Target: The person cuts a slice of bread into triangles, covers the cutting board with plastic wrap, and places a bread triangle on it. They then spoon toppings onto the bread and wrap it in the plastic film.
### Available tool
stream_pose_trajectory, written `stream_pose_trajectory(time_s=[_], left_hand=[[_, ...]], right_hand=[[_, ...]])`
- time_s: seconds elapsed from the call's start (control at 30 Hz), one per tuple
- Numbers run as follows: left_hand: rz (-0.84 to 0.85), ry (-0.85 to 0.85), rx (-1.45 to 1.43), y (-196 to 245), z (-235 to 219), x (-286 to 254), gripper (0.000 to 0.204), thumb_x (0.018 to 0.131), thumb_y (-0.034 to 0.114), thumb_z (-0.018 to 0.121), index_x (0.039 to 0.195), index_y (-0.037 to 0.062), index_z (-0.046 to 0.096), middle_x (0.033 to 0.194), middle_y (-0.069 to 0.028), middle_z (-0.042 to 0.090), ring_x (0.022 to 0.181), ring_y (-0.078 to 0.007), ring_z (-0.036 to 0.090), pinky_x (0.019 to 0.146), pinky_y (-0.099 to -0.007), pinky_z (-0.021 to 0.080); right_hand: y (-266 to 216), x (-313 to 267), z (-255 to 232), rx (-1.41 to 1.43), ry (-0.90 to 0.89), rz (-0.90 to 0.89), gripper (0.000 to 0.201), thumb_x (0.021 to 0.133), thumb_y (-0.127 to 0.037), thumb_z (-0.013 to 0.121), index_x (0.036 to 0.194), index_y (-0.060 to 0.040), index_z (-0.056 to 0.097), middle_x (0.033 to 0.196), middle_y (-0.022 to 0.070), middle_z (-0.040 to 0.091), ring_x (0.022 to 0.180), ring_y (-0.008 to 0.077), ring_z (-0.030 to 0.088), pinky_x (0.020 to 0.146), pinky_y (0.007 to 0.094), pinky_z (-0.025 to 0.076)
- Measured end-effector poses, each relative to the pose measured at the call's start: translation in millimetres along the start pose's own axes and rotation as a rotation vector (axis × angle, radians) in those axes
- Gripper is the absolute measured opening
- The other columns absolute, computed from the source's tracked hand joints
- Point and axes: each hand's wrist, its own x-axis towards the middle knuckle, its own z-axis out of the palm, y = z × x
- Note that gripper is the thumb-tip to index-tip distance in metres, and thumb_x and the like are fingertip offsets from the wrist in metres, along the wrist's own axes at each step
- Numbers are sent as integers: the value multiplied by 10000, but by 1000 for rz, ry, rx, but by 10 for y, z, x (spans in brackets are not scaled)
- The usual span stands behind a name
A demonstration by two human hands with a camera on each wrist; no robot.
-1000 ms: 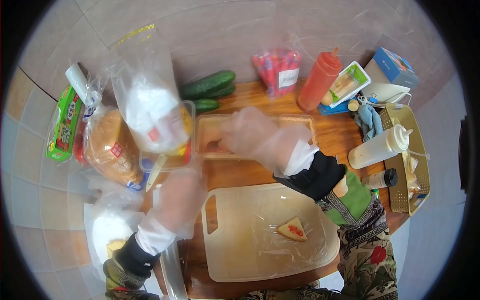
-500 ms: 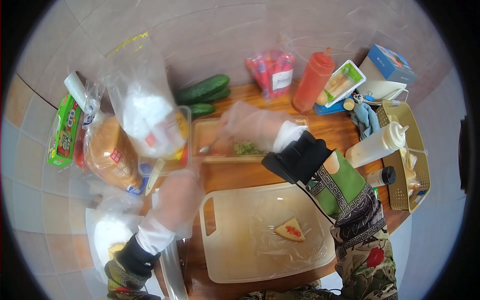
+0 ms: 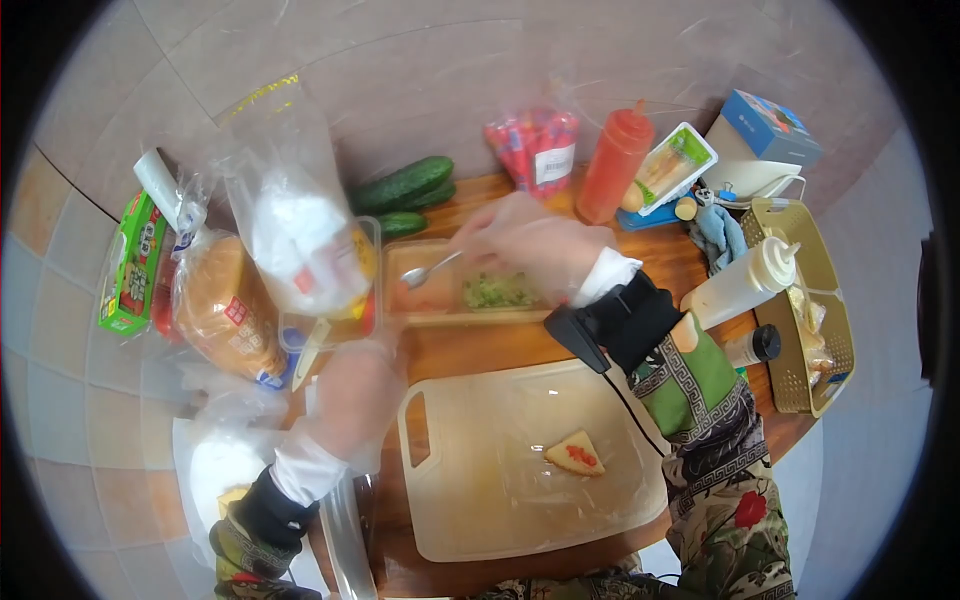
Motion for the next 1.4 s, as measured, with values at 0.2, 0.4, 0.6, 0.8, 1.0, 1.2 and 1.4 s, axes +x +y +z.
stream_pose_trajectory(time_s=[0.2, 0.4, 0.6, 0.8, 1.0, 1.2, 1.4], left_hand=[[38, -41, -56, 146, -82, -96, 357, 878, 94, 647, 1232, 53, 666, 723, -228, 653, 696, -398, 659, 629, -448, 514], [38, -213, -165, 391, -132, -320, 354, 922, 102, 591, 1265, 44, 654, 653, -212, 610, 584, -365, 604, 584, -419, 480], [93, -297, -188, 649, -21, -532, 318, 902, 112, 615, 1204, 44, 690, 723, -256, 630, 658, -408, 626, 615, -437, 492], [193, -217, -116, 729, 145, -695, 305, 892, 151, 648, 1179, 75, 715, 690, -229, 604, 663, -404, 614, 616, -456, 482], [165, -239, -105, 831, 112, -702, 323, 869, 180, 690, 1177, 87, 724, 689, -209, 612, 649, -392, 612, 613, -472, 483], [220, -175, -122, 788, 195, -748, 314, 859, 194, 708, 1155, 91, 736, 669, -196, 595, 647, -390, 601, 613, -479, 478], [237, -170, -97, 796, 181, -753, 305, 857, 212, 722, 1135, 88, 743, 693, -184, 606, 670, -380, 604, 628, -475, 479]], right_hand=[[-134, -741, -112, 253, 129, 99, 213, 922, -205, 614, 931, -39, 747, 748, -20, 626, 632, 72, 497, 529, 248, 387], [-115, -1928, -77, 99, 179, 268, 218, 973, -189, 638, 1020, -9, 752, 781, -8, 652, 670, 58, 528, 589, 230, 412], [240, -2552, 321, 153, 334, 297, 132, 938, -44, 666, 1022, 30, 737, 800, 23, 670, 726, 81, 586, 630, 255, 464], [293, -2717, 443, -285, 367, 1, 131, 895, -15, 674, 1013, -12, 733, 817, 128, 677, 667, 260, 651, 603, 328, 495], [368, -2751, 479, -487, 360, -294, 223, 779, 36, 682, 982, -48, 721, 790, 124, 637, 626, 323, 608, 552, 394, 480], [299, -2827, 542, -625, 313, -313, 291, 747, 44, 692, 1024, -43, 712, 698, 92, 526, 594, 287, 583, 495, 387, 443], [211, -2857, 574, -671, 324, -320, 366, 731, 49, 708, 1091, -21, 698, 727, 85, 560, 600, 272, 591, 502, 373, 457]])
